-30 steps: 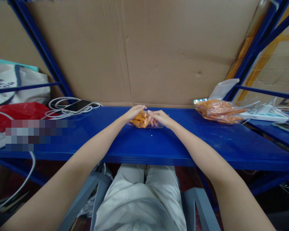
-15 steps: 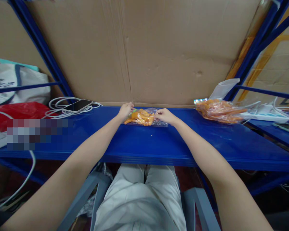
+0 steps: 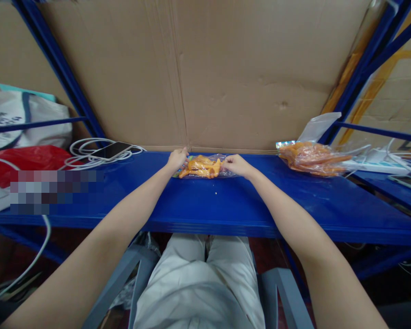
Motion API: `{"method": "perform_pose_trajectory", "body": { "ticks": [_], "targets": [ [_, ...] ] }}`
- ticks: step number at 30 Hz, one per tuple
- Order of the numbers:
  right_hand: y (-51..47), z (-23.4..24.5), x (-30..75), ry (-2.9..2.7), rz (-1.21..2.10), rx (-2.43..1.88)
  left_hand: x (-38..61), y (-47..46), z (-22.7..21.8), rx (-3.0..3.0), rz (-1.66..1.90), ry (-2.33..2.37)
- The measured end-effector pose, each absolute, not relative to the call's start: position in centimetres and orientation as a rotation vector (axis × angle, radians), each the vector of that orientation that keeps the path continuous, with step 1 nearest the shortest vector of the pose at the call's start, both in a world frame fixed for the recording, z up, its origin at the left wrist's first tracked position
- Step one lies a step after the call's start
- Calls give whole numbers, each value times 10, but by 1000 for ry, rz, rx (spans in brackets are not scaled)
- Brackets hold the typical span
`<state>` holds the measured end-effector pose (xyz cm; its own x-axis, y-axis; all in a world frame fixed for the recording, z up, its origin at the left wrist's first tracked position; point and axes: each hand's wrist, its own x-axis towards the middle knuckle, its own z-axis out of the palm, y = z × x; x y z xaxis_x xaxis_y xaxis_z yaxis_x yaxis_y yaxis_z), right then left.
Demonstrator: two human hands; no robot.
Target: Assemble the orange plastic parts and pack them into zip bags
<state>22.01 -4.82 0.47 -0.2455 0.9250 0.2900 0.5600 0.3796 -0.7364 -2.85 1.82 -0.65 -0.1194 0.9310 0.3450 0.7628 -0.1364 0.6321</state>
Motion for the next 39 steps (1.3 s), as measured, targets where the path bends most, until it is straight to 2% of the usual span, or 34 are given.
{"method": "perform_pose_trajectory", "body": {
  "ticks": [8,15,18,27,39],
  "targets": [
    [-43,6,226,-1933,523,-1311,-27,9,0,1879,1000,1777],
    [-44,12,240,-1960,-27,-1632,-17,2,1,2274,819,1756],
    [-43,11,244,-1946,-122,-1748,-14,2,-4,2320,672,1679],
    [-41,6,247,-1956,-108,-1842,-17,6,-11,2295,542,1756],
    [-42,4,243,-1987,-83,-1932,-28,23,-23,2274,584,1859]
  ]
}}
